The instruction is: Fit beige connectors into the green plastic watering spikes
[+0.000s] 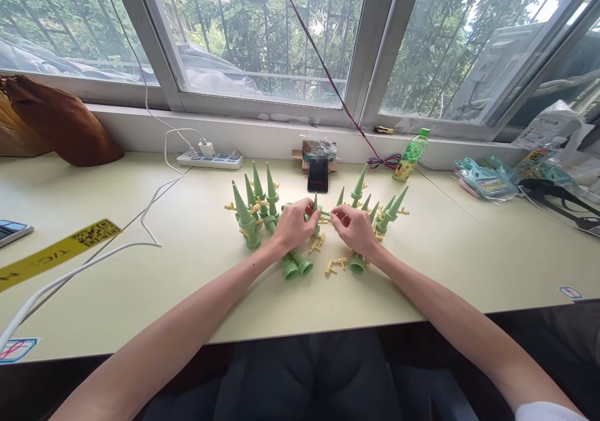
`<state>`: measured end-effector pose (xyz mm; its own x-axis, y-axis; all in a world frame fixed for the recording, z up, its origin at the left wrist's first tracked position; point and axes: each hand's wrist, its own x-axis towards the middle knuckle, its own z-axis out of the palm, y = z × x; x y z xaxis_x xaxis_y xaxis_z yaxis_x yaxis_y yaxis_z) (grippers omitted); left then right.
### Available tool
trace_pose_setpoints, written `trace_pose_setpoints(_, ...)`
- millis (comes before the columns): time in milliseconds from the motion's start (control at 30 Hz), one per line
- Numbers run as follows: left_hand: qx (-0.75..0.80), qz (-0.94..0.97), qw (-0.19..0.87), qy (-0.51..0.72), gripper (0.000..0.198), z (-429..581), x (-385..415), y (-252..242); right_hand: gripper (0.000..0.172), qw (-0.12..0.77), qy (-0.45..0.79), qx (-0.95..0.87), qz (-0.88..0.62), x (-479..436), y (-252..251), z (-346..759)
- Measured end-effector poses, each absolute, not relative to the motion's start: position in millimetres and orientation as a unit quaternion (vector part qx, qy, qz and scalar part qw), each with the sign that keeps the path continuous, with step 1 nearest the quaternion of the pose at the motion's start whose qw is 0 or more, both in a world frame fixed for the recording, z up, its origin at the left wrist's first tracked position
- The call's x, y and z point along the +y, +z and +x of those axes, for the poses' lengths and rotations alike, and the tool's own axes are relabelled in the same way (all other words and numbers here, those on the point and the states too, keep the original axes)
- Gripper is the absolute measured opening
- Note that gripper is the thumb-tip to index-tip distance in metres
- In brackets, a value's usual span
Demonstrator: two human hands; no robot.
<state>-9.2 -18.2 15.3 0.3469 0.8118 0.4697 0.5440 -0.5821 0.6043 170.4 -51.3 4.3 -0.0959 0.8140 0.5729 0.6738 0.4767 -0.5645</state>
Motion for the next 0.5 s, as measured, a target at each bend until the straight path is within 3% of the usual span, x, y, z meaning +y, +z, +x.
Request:
trace_pose_setpoints(267, 0.445, 0.815, 0.161, 0.335, 0.018, -10.7, -18.6, 18.4, 0.013, 0.425, 0.083, -0.751, -0.499, -48.3, 0.8, 171.9)
trace_pose_setpoints(500, 0.443, 0.819, 0.176, 0.319, 0.036, -12.2, -16.8, 15.5, 0.016, 0.416, 0.046, -0.745, -0.519, -45.9, 1.3, 176.4)
